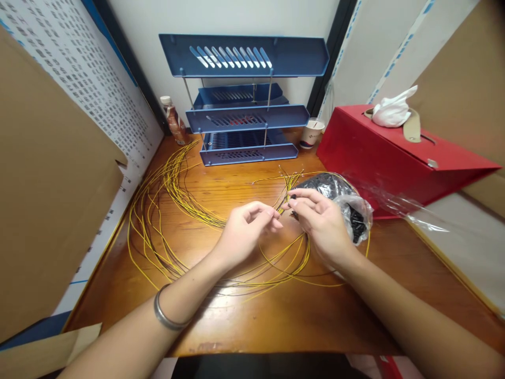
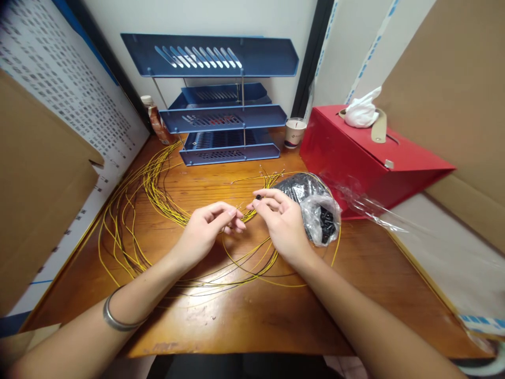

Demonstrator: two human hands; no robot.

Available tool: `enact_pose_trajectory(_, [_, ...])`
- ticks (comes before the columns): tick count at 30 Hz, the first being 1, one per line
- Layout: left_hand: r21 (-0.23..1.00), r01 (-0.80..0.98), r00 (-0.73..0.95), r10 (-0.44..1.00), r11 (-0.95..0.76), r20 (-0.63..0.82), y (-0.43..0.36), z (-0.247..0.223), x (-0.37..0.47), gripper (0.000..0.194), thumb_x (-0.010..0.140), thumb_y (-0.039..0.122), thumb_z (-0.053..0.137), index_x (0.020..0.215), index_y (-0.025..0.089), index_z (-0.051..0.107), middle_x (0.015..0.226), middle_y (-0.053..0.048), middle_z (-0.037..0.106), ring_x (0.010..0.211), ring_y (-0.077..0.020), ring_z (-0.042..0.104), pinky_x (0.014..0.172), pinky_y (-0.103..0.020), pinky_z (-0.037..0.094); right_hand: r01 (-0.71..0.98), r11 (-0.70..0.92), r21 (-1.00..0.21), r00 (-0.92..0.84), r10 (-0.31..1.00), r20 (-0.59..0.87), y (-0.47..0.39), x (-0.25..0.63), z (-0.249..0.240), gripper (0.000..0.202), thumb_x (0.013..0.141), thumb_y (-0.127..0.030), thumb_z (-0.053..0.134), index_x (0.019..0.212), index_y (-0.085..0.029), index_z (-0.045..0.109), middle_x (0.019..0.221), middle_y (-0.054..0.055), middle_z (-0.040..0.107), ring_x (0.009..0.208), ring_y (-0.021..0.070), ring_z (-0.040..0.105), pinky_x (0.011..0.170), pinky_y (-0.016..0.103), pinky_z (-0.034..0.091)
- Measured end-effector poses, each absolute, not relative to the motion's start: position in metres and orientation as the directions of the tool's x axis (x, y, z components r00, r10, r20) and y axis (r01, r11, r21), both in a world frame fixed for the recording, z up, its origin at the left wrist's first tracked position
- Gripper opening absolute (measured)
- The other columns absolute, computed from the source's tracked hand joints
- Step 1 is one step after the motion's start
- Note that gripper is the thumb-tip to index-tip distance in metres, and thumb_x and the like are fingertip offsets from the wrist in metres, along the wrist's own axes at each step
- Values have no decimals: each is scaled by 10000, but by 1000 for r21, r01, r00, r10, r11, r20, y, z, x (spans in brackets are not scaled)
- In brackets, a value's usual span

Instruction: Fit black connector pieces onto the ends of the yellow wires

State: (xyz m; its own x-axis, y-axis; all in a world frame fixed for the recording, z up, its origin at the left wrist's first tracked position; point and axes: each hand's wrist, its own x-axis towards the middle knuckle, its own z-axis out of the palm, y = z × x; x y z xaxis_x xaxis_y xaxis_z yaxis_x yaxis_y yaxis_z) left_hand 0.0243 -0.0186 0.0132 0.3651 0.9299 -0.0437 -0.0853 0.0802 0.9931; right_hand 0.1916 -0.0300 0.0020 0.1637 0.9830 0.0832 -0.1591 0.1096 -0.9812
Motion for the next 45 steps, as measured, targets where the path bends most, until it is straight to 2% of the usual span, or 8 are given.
enact_pose_trajectory(6, [988,-120,386,922,92,-39,-17,10,23,213,884,314,600,811,122,657,722,-49,718,647,-126,642,675,-248,495,-160,-9,-987,65,998,-19,-32,192,7,209,736,-252,710,918,-150,730,577,-52,547,391,26,278,393,221,142])
enact_pose_trajectory(11, [986,-131,393,918,100,-41,-17,9,23,227,843,345,630,798,123,653,712,-41,696,633,-127,623,666,-256,492,-201,-141,-969,-63,989,-131,-34,190,9,302,673,-340,840,798,-154,637,582,-51,581,360,9,283,385,223,116])
enact_pose_trajectory(14, [978,-165,392,918,127,-54,-17,9,23,216,818,333,630,752,128,636,676,-31,672,624,-126,611,663,-254,491,-183,-179,-967,-137,978,-155,-34,190,10,324,685,-363,845,837,-151,654,540,-71,530,366,15,268,386,224,100])
enact_pose_trajectory(18, [973,-173,384,920,150,-73,-16,8,22,207,806,313,608,697,137,611,612,-13,629,582,-113,577,625,-233,460,-150,-132,-980,-161,981,-108,-36,190,10,323,746,-355,806,974,-150,705,494,-100,426,388,29,264,394,223,120])
enact_pose_trajectory(28, [989,-117,414,910,93,-37,-18,6,23,216,798,314,607,671,139,601,614,-7,610,588,-110,554,635,-231,437,-39,-21,-999,-116,993,-16,-37,186,9,260,767,-375,778,853,-138,714,586,-37,581,396,37,368,375,212,206])
enact_pose_trajectory(38, [989,-123,381,924,84,-31,-18,10,24,216,813,326,581,687,151,592,587,7,591,566,-109,553,617,-231,448,-35,18,-999,-3,1000,18,-35,187,3,287,781,-417,775,856,-152,695,507,-62,516,381,52,373,388,212,244])
enact_pose_trajectory(42, [986,-130,332,942,104,-55,-17,10,22,202,802,305,556,666,156,574,571,12,577,554,-103,539,622,-226,440,-82,84,-993,103,992,75,-30,194,0,251,793,-389,776,880,-165,704,602,-42,569,398,37,381,407,214,247])
enact_pose_trajectory(45, [983,-132,343,936,127,-75,-17,10,22,205,794,309,553,657,157,571,569,11,570,551,-104,533,613,-228,427,2,115,-993,57,992,115,-32,195,3,254,800,-375,767,949,-176,713,636,-32,581,417,54,401,405,221,265])
